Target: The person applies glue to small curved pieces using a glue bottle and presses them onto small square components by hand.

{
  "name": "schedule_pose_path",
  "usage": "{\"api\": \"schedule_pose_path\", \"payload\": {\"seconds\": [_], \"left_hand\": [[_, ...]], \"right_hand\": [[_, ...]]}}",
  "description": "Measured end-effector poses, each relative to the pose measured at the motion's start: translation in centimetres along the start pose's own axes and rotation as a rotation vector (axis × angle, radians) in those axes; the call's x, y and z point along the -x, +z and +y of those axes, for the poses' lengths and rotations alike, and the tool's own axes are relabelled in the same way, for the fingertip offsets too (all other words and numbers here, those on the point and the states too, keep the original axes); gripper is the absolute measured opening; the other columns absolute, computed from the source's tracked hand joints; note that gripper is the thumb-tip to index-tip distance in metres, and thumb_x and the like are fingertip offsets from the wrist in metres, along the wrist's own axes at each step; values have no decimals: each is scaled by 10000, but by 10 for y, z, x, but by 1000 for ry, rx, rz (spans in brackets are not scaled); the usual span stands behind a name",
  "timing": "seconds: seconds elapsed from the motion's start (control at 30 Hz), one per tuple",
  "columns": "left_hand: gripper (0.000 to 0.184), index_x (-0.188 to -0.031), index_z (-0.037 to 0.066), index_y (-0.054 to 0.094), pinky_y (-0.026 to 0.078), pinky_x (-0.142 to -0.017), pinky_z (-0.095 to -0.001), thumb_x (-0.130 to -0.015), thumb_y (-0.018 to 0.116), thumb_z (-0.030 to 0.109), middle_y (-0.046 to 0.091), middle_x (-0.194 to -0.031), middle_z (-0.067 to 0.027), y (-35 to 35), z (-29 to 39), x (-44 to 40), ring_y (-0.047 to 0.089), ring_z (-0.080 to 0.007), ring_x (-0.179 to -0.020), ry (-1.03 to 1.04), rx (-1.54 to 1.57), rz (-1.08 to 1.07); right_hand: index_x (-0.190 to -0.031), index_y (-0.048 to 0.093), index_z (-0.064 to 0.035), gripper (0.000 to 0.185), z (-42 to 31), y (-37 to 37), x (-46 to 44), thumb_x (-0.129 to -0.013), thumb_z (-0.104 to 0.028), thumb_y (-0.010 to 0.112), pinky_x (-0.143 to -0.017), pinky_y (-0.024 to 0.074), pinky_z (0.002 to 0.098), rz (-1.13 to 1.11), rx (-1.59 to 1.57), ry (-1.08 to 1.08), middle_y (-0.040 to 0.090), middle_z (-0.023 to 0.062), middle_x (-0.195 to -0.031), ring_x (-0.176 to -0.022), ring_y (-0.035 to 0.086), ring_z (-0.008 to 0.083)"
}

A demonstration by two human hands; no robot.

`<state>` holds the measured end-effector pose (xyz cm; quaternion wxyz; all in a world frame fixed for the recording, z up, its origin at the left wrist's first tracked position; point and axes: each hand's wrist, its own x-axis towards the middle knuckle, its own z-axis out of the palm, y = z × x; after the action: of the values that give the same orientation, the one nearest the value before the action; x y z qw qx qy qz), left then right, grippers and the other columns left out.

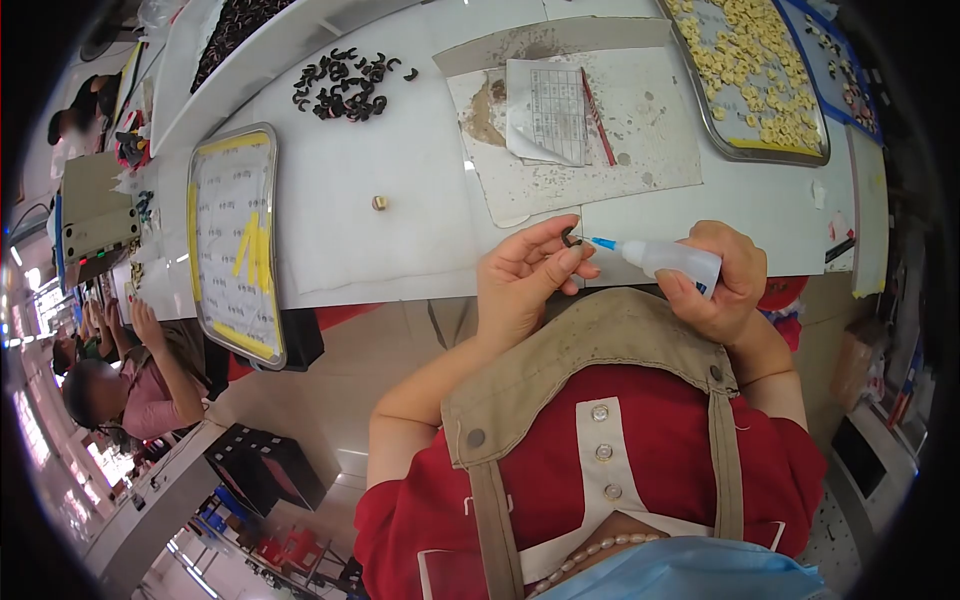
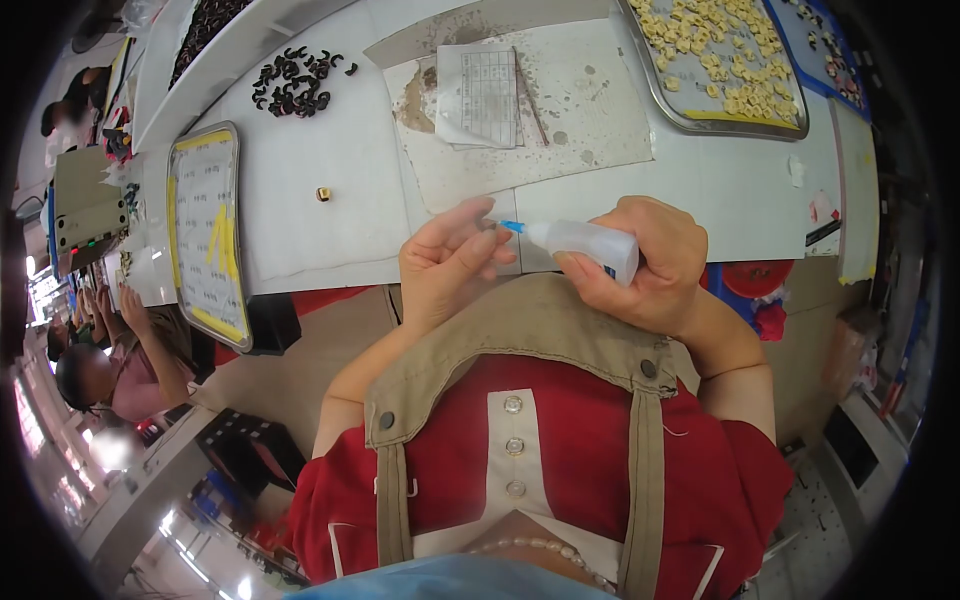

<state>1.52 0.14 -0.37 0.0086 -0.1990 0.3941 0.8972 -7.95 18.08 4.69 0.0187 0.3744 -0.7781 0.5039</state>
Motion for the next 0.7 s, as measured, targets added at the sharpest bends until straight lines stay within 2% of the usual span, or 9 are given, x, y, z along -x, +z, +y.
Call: {"api": "schedule_pose_path", "payload": {"seconds": [0.6, 0.7], "left_hand": [[331, -1142, -24, 525, 465, -574, -184, -824, 593, 39, 636, -916, -131, -1, 2, 4, 631, -145, -766, -19, -25, -23], [321, -1109, -30, 552, 492, -640, -234, -793, 605, -6, 640, -826, -112, 4, 7, 5, 619, -140, -707, -58, 14, 33]], "right_hand": [[-677, 568, -46, 175, -8, 7, -8, -602, -64, 726, -391, 333, 252, -24, 20, -68, 500, 34, -524, -415, 461, 144], [-676, 569, -45, 173, -5, 5, -7, -602, -63, 725, -390, 333, 252, -3, 39, -64, 502, 35, -523, -417, 464, 143]]}}
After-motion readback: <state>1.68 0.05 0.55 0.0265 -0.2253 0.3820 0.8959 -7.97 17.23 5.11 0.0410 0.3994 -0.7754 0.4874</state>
